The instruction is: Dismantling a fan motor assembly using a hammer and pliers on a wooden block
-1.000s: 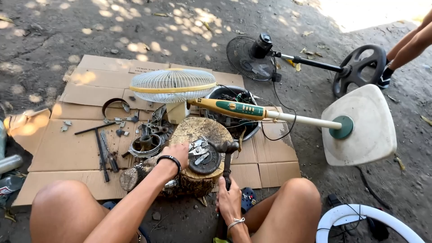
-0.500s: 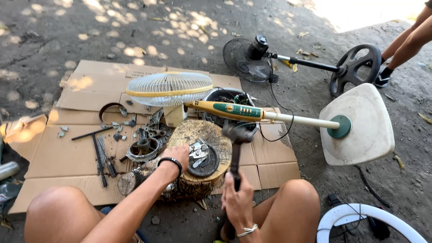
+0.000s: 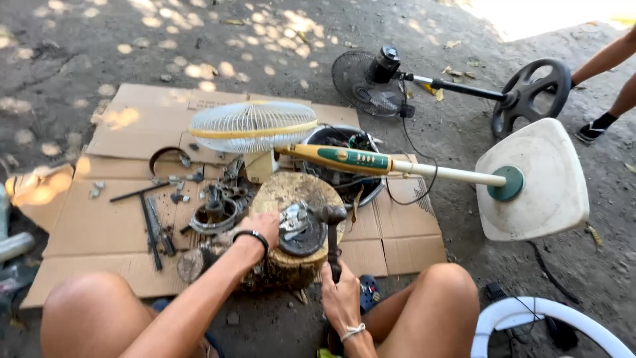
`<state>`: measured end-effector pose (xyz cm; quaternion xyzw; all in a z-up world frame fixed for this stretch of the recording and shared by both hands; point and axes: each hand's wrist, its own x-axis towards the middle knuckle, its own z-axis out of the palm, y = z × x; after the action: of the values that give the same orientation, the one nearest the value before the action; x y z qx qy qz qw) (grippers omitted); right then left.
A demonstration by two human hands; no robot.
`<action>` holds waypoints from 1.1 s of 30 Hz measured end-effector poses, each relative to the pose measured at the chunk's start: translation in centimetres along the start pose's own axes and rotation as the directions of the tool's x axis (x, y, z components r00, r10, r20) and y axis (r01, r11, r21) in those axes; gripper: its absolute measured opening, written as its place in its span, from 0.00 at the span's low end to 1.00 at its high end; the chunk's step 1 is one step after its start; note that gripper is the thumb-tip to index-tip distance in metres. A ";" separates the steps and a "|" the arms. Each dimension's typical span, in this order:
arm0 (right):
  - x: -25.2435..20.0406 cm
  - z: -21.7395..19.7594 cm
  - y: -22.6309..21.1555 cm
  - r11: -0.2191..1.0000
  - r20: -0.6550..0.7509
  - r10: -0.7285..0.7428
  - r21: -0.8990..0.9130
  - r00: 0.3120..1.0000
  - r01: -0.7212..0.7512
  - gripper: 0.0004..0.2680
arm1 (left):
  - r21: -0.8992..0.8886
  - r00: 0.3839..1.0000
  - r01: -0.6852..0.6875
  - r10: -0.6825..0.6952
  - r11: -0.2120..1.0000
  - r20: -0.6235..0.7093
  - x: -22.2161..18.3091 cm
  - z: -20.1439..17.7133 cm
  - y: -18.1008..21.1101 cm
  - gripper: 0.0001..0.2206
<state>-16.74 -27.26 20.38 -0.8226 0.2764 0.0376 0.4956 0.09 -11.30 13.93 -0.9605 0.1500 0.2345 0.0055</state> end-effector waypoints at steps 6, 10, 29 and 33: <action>-0.3 -1.2 -0.3 0.968 0.049 -0.136 0.220 0.990 0.122 0.11 | 0.013 0.995 -0.030 0.031 0.999 -0.097 -1.0 -1.2 0.4 0.08; -0.8 -3.5 -4.1 0.857 -0.095 -0.403 0.309 0.910 0.412 0.07 | 0.016 0.995 -0.031 0.032 0.999 -0.091 -0.6 -1.3 0.1 0.13; -1.2 0.2 -0.9 0.980 0.051 -0.135 -0.140 0.989 0.141 0.10 | -0.009 0.997 -0.021 0.020 1.000 -0.076 -1.3 -1.8 -0.7 0.07; -0.3 -0.2 -1.2 0.909 0.011 -0.417 0.030 0.909 0.417 0.08 | -0.074 0.975 -0.048 0.031 0.996 -0.219 1.1 1.7 -1.3 0.07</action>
<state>-16.41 -26.90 21.56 -0.8554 0.0908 -0.0658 0.5056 0.64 -10.19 11.89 -0.9766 0.1595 0.1337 -0.0534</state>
